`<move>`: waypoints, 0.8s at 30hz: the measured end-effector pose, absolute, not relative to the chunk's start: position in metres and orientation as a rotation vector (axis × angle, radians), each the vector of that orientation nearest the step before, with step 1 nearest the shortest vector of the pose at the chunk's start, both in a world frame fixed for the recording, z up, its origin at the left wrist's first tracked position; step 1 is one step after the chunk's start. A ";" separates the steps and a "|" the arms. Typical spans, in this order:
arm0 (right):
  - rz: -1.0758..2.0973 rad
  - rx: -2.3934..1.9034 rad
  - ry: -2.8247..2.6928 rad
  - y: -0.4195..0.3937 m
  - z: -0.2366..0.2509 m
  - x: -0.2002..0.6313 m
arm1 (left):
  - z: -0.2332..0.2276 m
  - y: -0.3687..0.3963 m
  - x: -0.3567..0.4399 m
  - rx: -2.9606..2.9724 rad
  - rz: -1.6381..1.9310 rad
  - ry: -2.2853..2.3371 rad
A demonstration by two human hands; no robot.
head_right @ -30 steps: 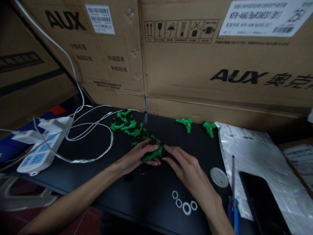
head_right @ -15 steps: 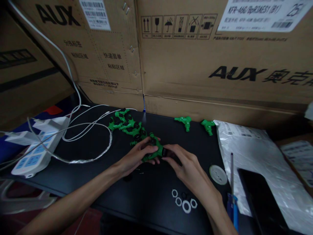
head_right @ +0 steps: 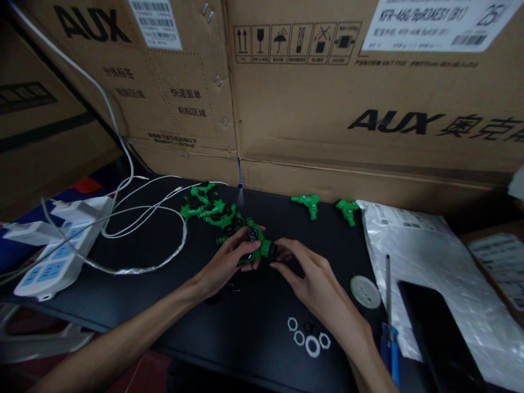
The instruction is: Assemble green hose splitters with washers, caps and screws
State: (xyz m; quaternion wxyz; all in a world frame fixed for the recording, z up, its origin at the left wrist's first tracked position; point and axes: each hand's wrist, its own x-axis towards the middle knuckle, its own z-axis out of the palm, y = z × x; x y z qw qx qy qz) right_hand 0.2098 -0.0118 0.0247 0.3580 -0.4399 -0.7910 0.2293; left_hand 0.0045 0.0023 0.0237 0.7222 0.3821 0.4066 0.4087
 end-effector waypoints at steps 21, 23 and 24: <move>0.597 -1.132 -2.029 -0.013 0.022 0.203 | 0.020 0.001 0.002 0.865 0.899 0.906; 0.603 -1.139 -2.034 -0.014 0.023 0.202 | 0.016 0.001 0.002 0.886 0.909 0.887; 0.608 -1.147 -2.039 -0.015 0.025 0.202 | 0.014 0.001 0.001 0.900 0.911 0.877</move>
